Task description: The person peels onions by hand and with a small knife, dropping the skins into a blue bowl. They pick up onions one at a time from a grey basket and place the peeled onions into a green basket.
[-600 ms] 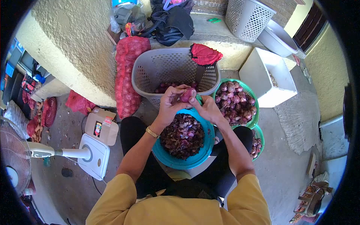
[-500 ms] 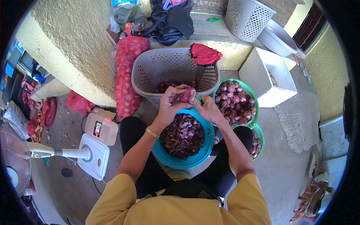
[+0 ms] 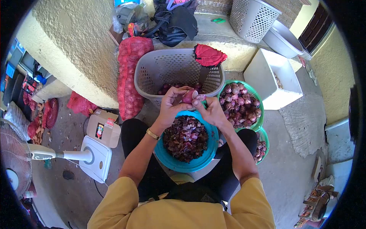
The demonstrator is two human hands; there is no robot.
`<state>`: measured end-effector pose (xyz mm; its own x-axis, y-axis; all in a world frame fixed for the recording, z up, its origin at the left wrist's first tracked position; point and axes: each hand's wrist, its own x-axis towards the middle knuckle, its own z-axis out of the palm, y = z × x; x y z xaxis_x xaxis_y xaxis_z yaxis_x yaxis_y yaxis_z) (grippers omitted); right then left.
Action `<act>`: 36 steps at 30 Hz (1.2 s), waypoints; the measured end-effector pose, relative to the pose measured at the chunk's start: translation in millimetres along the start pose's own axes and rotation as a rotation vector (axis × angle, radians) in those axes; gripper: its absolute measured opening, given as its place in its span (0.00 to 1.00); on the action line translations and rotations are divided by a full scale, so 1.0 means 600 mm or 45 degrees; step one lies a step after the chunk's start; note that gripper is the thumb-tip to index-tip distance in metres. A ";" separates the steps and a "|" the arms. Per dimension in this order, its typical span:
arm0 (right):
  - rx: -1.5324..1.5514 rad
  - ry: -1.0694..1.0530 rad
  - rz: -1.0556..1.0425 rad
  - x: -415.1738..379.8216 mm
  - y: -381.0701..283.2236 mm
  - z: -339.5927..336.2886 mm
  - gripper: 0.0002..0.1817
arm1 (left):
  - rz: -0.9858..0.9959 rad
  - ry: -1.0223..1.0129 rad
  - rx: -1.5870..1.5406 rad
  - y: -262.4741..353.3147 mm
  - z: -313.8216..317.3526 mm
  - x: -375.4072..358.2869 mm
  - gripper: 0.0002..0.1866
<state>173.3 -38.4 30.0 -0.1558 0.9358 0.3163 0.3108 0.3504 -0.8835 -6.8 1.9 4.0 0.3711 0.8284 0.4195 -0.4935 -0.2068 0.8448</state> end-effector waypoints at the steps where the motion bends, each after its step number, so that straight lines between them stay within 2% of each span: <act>1: 0.027 0.038 -0.009 0.000 -0.004 -0.001 0.19 | 0.001 0.002 0.000 -0.002 -0.001 -0.001 0.24; 6: -0.084 0.046 0.061 -0.002 -0.004 -0.020 0.18 | -0.029 0.027 -0.054 0.008 -0.001 -0.001 0.24; 8: -0.171 0.010 -0.333 -0.004 0.005 -0.019 0.19 | -0.039 0.132 -0.177 -0.001 -0.011 0.000 0.22; 9: -0.169 0.009 -0.335 -0.006 -0.005 -0.025 0.19 | -0.038 0.133 -0.175 0.006 -0.012 -0.001 0.22; 11: -0.533 -0.319 -0.286 -0.013 -0.035 -0.038 0.14 | -0.238 0.272 -0.355 0.025 -0.011 -0.004 0.20; 17: -0.790 -0.478 -0.300 -0.016 -0.022 -0.023 0.21 | -0.186 0.141 -0.565 0.021 -0.022 0.000 0.17; 24: -0.555 -0.377 -0.291 -0.012 -0.031 -0.033 0.21 | -0.269 0.167 -0.674 0.025 -0.017 0.002 0.18; 26: -0.437 -0.168 -0.073 -0.013 -0.030 -0.030 0.21 | -0.272 0.188 -0.670 0.017 -0.022 0.002 0.19; 27: -0.439 -0.168 -0.073 -0.012 -0.034 -0.030 0.21 | -0.271 0.188 -0.672 0.014 -0.024 0.001 0.19; 29: -0.406 -0.132 0.255 -0.008 -0.044 -0.032 0.20 | -0.289 0.250 -0.710 0.009 -0.028 0.000 0.18; 32: -0.382 0.004 0.146 -0.009 0.000 -0.026 0.24 | -0.336 0.301 -0.692 0.014 -0.025 0.006 0.17; 36: -0.319 0.032 0.169 -0.005 0.010 -0.026 0.23 | -0.342 0.354 -0.669 0.014 -0.020 0.009 0.17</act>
<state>190.2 -38.6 28.8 -0.0760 0.9737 0.2147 0.5494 0.2206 -0.8059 -18.3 11.0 9.5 0.3523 0.9342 0.0555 -0.7569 0.2495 0.6040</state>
